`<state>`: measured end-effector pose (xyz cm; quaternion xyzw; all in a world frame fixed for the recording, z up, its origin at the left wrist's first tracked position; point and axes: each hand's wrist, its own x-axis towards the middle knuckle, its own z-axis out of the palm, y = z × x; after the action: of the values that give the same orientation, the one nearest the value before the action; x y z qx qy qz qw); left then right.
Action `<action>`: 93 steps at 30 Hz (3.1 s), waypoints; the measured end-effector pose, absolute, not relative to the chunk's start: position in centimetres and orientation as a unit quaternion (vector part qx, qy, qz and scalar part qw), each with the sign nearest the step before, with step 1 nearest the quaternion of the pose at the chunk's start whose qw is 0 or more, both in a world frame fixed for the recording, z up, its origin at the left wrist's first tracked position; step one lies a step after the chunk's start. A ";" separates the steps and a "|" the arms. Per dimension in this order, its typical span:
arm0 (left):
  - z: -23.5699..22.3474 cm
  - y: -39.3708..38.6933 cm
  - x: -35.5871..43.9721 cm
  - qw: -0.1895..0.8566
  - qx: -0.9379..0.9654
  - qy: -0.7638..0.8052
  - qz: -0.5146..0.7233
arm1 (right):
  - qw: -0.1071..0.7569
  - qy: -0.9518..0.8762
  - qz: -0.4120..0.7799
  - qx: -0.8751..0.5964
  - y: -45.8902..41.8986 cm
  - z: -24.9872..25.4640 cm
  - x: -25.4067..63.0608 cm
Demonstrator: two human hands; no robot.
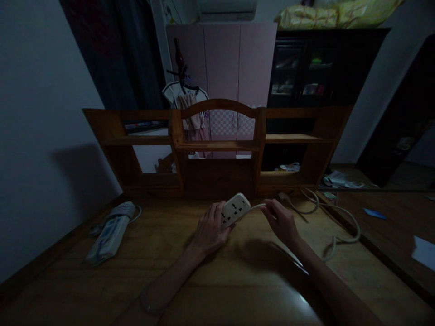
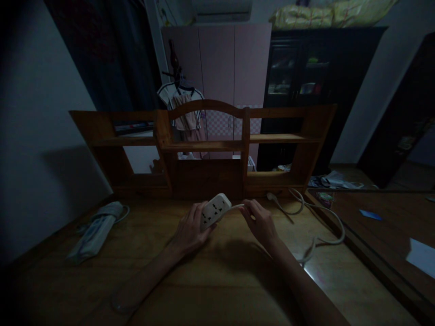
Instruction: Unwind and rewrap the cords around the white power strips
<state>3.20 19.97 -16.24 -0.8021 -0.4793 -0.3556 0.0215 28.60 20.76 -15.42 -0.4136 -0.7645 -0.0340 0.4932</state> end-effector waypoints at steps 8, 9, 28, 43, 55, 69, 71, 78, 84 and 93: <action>-16.3 20.1 3.1 0.009 -0.801 -0.478 -0.361 | 0.494 -0.763 -0.039 -0.415 20.7 -15.4 28.6; -16.3 20.1 3.1 0.010 -0.801 -0.477 -0.361 | 0.494 -0.763 -0.039 -0.415 20.7 -15.3 28.5; -16.2 20.2 3.2 0.020 -0.813 -0.460 -0.356 | 0.496 -0.762 -0.029 -0.416 20.7 -15.3 28.4; -16.1 20.3 3.0 0.019 -0.818 -0.463 -0.340 | 0.492 -0.762 -0.028 -0.420 20.7 -15.4 28.4; -16.5 20.3 3.0 0.015 -0.824 -0.463 -0.325 | 0.491 -0.758 -0.025 -0.428 20.6 -15.4 28.5; -16.9 20.4 3.3 0.061 -0.824 -0.478 -0.299 | 0.489 -0.761 -0.028 -0.426 20.5 -15.3 28.4; -17.0 20.5 3.4 0.068 -0.823 -0.479 -0.298 | 0.488 -0.762 -0.029 -0.425 20.6 -15.3 28.4; -17.0 20.6 3.5 0.087 -0.829 -0.467 -0.296 | 0.483 -0.761 -0.037 -0.430 20.6 -15.4 28.4; -17.1 20.4 3.6 0.084 -0.815 -0.486 -0.305 | 0.481 -0.769 -0.031 -0.419 20.5 -15.4 28.4; -16.9 20.2 3.6 0.045 -0.767 -0.547 -0.333 | 0.495 -0.762 -0.047 -0.415 20.4 -15.4 28.5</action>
<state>3.56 20.23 -16.93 -0.7666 -0.5474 -0.3327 0.0455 28.46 20.44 -15.37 -0.4153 -0.7620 -0.0466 0.4947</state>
